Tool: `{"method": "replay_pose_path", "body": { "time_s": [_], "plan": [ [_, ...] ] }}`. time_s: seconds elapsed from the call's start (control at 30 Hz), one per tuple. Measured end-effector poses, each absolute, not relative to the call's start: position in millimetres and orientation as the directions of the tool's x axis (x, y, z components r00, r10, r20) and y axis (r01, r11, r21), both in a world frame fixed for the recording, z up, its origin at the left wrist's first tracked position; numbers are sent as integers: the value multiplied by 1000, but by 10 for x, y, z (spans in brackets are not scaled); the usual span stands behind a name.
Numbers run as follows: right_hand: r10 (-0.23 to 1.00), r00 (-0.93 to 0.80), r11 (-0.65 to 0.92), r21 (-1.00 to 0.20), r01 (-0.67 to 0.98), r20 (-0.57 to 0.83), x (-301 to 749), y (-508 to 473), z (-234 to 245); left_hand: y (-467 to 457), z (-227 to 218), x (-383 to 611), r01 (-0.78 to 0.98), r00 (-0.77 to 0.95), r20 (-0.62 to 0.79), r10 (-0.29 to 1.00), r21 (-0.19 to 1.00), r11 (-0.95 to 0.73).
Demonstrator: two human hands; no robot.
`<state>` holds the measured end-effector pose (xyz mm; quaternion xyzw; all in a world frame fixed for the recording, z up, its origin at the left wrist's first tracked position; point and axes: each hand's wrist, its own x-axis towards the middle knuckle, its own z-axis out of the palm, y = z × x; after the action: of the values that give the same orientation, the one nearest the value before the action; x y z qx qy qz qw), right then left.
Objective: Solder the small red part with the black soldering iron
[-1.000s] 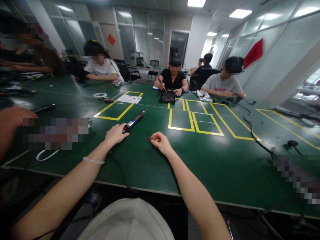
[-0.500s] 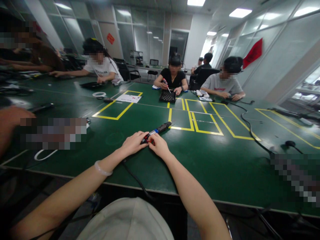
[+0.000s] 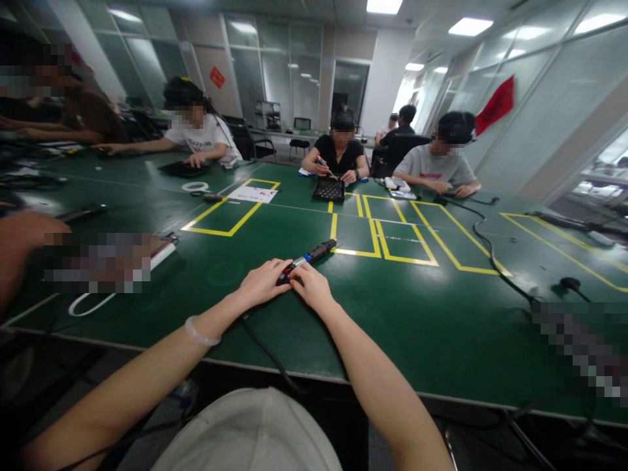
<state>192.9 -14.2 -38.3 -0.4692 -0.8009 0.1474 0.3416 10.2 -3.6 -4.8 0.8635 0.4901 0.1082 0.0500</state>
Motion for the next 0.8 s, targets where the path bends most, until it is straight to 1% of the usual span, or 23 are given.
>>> {"method": "replay_pose_path", "body": {
  "time_s": [0.1, 0.23, 0.43, 0.6, 0.8],
  "plan": [
    [852, -326, 518, -574, 634, 409, 1936, -133, -384, -44, -45, 131, 838, 493, 148, 858, 183, -513],
    [848, -327, 526, -585, 617, 418, 1933, -138, -374, -55, -16, 211, 870, 449, 145, 882, 156, -469],
    [852, -302, 517, -593, 617, 428, 1955, -131, -374, -19, 39, 257, 890, 429, 91, 899, 128, -438],
    [868, -284, 489, -603, 631, 407, 1999, -128, -358, 114, 53, 105, 910, 404, 40, 914, 78, -406],
    [878, -299, 476, -608, 635, 374, 2005, -139, -346, 343, 74, -292, 959, 270, 4, 963, 84, -270]
  ]
}}
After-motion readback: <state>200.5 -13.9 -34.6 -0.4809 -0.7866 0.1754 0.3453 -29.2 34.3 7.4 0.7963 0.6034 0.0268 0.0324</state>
